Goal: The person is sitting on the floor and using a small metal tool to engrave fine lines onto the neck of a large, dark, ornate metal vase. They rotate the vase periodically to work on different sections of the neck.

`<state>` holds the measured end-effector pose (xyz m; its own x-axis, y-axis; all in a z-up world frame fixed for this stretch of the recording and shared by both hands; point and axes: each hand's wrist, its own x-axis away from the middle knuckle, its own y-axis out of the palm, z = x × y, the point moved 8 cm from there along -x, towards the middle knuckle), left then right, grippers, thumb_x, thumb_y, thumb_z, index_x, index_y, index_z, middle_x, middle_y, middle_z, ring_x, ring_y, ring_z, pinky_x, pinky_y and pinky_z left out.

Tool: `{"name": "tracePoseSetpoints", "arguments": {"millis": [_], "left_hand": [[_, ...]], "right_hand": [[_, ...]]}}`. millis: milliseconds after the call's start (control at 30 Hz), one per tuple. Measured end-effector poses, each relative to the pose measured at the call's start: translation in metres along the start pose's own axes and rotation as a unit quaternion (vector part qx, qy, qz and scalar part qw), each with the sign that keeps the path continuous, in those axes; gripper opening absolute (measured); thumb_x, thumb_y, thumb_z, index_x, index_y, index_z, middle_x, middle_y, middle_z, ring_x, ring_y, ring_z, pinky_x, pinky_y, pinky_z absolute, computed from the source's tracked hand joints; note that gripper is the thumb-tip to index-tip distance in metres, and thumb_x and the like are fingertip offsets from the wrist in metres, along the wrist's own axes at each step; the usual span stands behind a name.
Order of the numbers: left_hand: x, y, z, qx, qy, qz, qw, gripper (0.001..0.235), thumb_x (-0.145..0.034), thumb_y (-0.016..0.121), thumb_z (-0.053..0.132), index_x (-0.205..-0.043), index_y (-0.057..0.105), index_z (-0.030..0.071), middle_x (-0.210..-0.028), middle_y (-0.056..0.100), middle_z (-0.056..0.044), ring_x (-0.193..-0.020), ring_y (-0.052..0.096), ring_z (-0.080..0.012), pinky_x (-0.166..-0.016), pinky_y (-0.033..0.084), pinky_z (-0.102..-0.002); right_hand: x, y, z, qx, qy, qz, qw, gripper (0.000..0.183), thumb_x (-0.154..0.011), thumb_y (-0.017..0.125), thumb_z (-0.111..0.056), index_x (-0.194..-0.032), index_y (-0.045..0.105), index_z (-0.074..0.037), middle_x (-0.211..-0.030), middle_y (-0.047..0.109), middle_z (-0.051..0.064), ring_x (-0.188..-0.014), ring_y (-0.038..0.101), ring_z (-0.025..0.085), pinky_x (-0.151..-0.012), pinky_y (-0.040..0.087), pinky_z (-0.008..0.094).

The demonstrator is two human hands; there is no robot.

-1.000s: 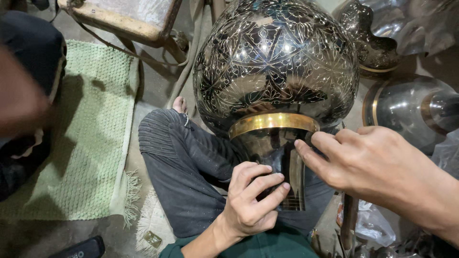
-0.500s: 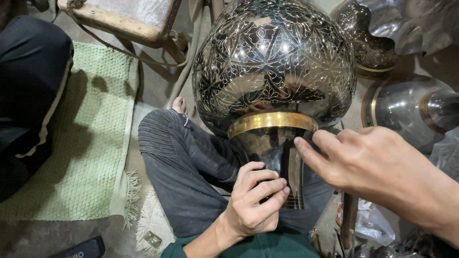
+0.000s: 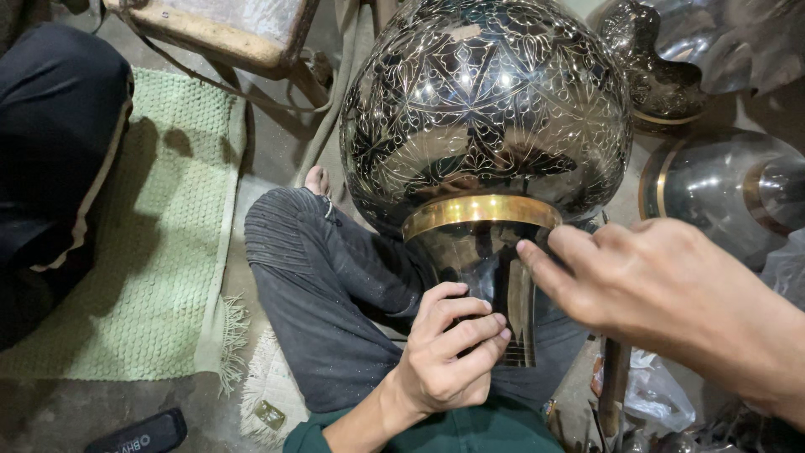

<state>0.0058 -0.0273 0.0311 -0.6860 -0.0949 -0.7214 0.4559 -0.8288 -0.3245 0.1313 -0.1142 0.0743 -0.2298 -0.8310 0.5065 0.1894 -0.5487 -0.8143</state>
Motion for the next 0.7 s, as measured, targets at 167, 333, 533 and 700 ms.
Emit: {"name": "tracePoseSetpoints", "arguments": {"millis": [167,333,533,700], "left_hand": [[0.002,0.001,0.0,0.0,0.0,-0.008,1.0,0.014,-0.08,0.077,-0.002,-0.094,0.074,0.0,-0.106,0.071,-0.007,-0.105,0.066,-0.0252,-0.102,0.052,-0.051],[-0.003,-0.002,0.0,0.006,0.005,-0.007,1.0,0.026,-0.073,0.072,-0.002,-0.099,0.074,0.0,-0.107,0.071,-0.009,-0.105,0.066,-0.0276,-0.101,0.053,-0.051],[-0.006,-0.017,-0.013,0.021,-0.023,-0.053,0.998,0.04,-0.069,0.076,0.013,-0.108,0.072,0.002,-0.114,0.069,-0.015,-0.108,0.067,-0.0346,-0.1,0.054,-0.048],[0.032,-0.071,-0.064,-0.169,-0.061,0.029,0.983,0.05,-0.078,0.068,0.037,-0.111,0.07,0.001,-0.113,0.069,-0.018,-0.115,0.065,-0.0358,-0.107,0.049,-0.049]], "right_hand": [[0.003,-0.013,0.003,-0.008,0.031,0.043,0.999,0.07,-0.072,0.071,-0.016,-0.141,0.063,-0.012,-0.11,0.069,0.007,-0.069,0.072,0.014,-0.05,0.058,0.028],[0.02,-0.005,0.01,-0.068,0.081,0.084,0.991,0.071,-0.073,0.076,-0.015,-0.143,0.065,-0.018,-0.1,0.071,0.004,-0.065,0.072,0.016,-0.047,0.056,0.032],[0.126,0.108,0.045,-0.389,0.378,0.425,0.725,0.05,-0.088,0.089,-0.006,-0.134,0.068,-0.007,-0.097,0.07,0.005,-0.079,0.065,0.013,-0.071,0.053,0.024],[0.18,0.33,0.013,-0.448,0.595,0.482,0.461,0.045,-0.09,0.079,0.014,-0.132,0.067,0.001,-0.107,0.066,0.003,-0.09,0.06,0.01,-0.079,0.052,0.024]]}}
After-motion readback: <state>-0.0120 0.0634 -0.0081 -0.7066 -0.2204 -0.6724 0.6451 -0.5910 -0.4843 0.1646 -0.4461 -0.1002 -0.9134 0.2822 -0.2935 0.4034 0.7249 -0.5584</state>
